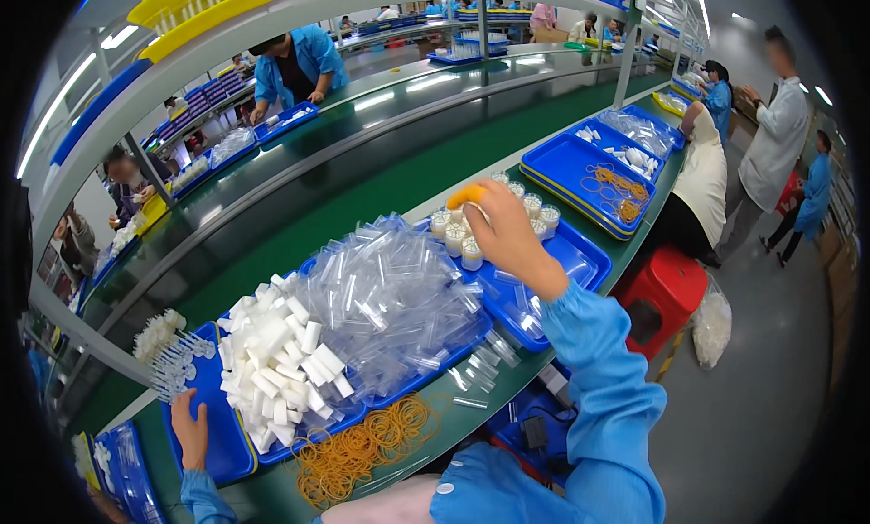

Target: The person assembles small white plastic components by inserting clear plastic tubes into them and securing them with yellow rubber bands. They use a yellow-handled tool to assist in the process and place the finished items into a blue tray.

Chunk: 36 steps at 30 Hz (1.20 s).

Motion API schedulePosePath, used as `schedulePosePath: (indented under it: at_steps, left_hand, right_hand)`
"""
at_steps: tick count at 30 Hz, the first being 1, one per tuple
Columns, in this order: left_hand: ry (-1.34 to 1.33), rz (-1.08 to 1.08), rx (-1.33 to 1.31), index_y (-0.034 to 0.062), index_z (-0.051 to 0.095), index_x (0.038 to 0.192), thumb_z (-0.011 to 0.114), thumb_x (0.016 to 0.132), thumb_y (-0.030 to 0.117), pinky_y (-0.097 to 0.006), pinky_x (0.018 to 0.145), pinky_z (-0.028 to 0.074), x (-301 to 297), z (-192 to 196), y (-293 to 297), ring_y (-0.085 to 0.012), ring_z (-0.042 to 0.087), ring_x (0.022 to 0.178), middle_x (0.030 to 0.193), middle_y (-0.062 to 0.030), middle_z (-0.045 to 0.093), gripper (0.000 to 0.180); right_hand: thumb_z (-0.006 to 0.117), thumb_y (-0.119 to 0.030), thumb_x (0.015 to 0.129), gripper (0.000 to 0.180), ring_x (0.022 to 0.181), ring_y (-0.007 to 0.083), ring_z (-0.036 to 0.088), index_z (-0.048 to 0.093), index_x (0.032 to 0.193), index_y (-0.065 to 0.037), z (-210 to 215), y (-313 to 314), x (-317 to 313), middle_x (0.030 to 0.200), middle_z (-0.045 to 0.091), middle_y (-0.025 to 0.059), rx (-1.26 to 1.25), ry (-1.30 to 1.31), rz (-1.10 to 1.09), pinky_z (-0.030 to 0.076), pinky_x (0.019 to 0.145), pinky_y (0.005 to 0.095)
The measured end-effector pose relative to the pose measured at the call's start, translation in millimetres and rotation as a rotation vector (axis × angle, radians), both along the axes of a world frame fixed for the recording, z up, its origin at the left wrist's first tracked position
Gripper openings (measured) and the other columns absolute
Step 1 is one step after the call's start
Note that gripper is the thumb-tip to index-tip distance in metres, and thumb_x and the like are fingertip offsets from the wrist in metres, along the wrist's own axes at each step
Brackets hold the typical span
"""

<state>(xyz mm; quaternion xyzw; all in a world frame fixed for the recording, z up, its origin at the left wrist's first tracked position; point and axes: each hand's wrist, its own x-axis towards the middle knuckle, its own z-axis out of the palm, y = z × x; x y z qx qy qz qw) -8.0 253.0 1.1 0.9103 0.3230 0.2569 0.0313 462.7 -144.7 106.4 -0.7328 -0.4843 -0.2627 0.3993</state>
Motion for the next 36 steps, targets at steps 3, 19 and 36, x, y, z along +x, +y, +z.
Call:
schedulePosePath:
  at_steps: [3, 19, 36]
  left_hand:
    - [0.071, 0.011, 0.044, 0.0053, 0.054, 0.115, 0.062, 0.076, 0.002, -0.041, 0.093, 0.039, 12, -5, 16, -0.036, 0.049, 0.107, 0.115, -0.0175, 0.052, 0.04]
    - [0.055, -0.004, -0.091, 0.0049, 0.06, 0.102, 0.065, 0.072, 0.003, -0.041, 0.088, 0.041, 37, -15, 57, -0.0345, 0.052, 0.1, 0.103, -0.0153, 0.056, 0.03]
    - [-0.082, -0.019, -0.199, 0.0013, 0.064, 0.097, 0.066, 0.072, 0.002, -0.03, 0.063, 0.046, 42, -4, 37, -0.0171, 0.057, 0.069, 0.085, -0.0095, 0.063, 0.025]
  right_hand:
    - [0.055, 0.0, 0.076, 0.026, 0.095, 0.0309, 0.056, 0.065, 0.099, -0.007, -6, 37, 47, 0.1, 0.062, 0.0121, -0.272, 0.001, -0.073, 0.044, 0.086, 0.0398]
    - [0.065, -0.015, 0.067, 0.027, 0.083, 0.0314, 0.064, 0.065, 0.092, -0.004, -51, 110, 130, 0.087, 0.067, 0.0137, -0.586, 0.276, 0.16, 0.051, 0.073, 0.037]
    - [0.056, -0.009, 0.072, 0.035, 0.109, 0.0373, 0.053, 0.066, 0.106, -0.011, -63, 115, 117, 0.11, 0.06, 0.0189, -1.168, 0.232, -0.008, 0.041, 0.091, 0.0509]
